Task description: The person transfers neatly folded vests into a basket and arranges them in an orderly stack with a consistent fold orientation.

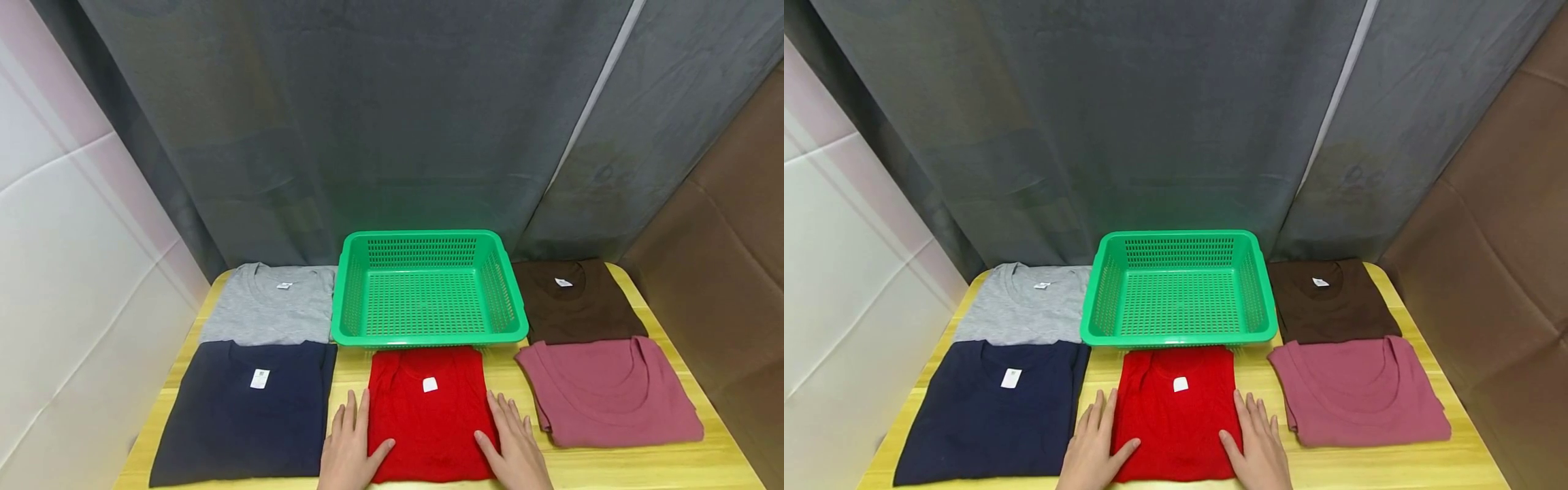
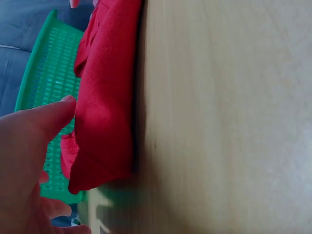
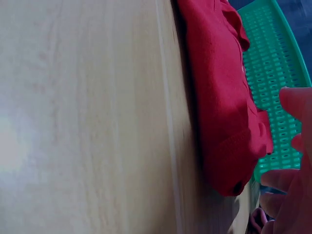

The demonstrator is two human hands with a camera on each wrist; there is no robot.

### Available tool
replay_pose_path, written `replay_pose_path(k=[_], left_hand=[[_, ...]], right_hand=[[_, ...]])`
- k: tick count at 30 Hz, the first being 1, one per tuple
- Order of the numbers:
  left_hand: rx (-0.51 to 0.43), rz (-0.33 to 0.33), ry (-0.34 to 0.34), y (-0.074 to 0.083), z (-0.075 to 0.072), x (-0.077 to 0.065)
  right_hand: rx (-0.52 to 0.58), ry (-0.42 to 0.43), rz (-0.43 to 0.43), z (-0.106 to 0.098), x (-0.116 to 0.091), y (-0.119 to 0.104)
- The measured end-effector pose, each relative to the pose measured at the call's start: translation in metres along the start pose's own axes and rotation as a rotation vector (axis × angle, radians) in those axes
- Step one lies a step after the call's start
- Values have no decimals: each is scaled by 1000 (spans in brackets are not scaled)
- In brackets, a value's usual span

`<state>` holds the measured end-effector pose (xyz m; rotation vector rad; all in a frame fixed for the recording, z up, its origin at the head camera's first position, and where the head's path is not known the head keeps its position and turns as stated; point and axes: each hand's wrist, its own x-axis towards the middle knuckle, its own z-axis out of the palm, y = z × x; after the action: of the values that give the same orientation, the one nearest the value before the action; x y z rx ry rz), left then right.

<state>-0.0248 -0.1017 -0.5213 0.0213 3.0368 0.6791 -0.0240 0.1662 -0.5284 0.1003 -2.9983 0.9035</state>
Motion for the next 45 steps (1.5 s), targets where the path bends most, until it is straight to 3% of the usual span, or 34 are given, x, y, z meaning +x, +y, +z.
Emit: replay_pose_path(k=[8,14,19,28,38,45], left_hand=[[-35,56,49,0,4,2],[-47,35,10,4,8,1],[-39,31,-25,10,12,-2],[-49,59,-25,19,15,-2],[-139,12,21,24,17,-1],[-166,-83,21,26,18,1]], right_hand=[[24,-41,29,0,0,-4],[61,-118,56,4,-2,-8],[35,-85,41,7,-2,-7],[-18,-9,-2,9,-1,-6],[10,21,-34,10,1,-8],[60,1,6,11,2,-11]])
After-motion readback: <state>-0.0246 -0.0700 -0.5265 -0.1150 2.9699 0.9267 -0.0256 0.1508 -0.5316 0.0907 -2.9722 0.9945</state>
